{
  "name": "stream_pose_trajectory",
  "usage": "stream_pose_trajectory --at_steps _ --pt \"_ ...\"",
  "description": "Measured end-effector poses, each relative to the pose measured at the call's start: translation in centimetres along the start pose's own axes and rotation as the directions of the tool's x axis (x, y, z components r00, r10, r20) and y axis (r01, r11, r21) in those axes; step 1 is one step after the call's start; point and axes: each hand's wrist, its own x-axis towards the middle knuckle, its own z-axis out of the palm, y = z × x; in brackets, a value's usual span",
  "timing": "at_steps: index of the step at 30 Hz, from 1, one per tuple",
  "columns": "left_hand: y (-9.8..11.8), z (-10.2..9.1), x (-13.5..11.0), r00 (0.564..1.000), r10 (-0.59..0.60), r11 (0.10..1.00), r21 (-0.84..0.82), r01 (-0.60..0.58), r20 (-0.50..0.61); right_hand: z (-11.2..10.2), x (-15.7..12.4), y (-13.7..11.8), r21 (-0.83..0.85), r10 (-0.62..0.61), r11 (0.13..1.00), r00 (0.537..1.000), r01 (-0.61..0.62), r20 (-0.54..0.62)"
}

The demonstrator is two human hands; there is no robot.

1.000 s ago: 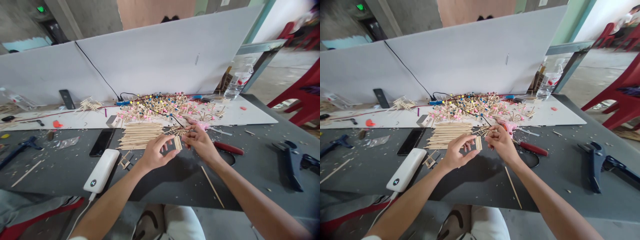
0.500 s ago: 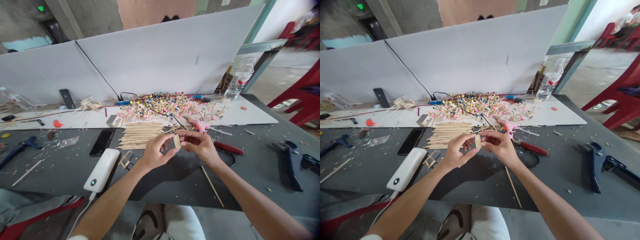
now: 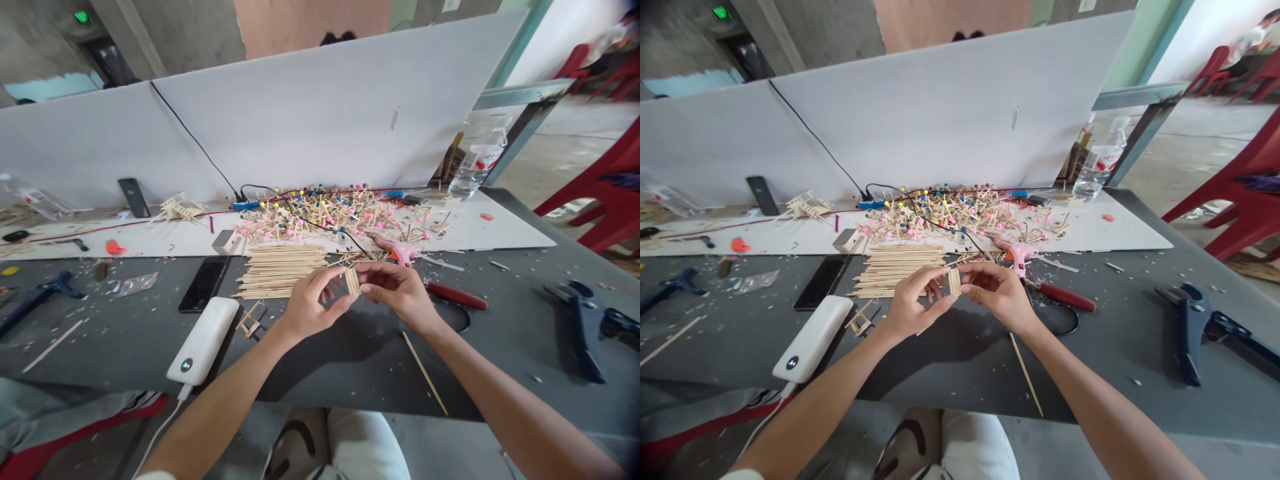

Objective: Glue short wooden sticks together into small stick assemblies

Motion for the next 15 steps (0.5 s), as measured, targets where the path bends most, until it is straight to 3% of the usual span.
stream_pose_trajectory --at_steps 15 --pt "-0.08 0.02 -0.01 1.000 -0.005 1.000 0.009 0.005 -0.002 0.07 0.08 -0.09 0.005 -0.010 1.000 1.000 0.010 0.011"
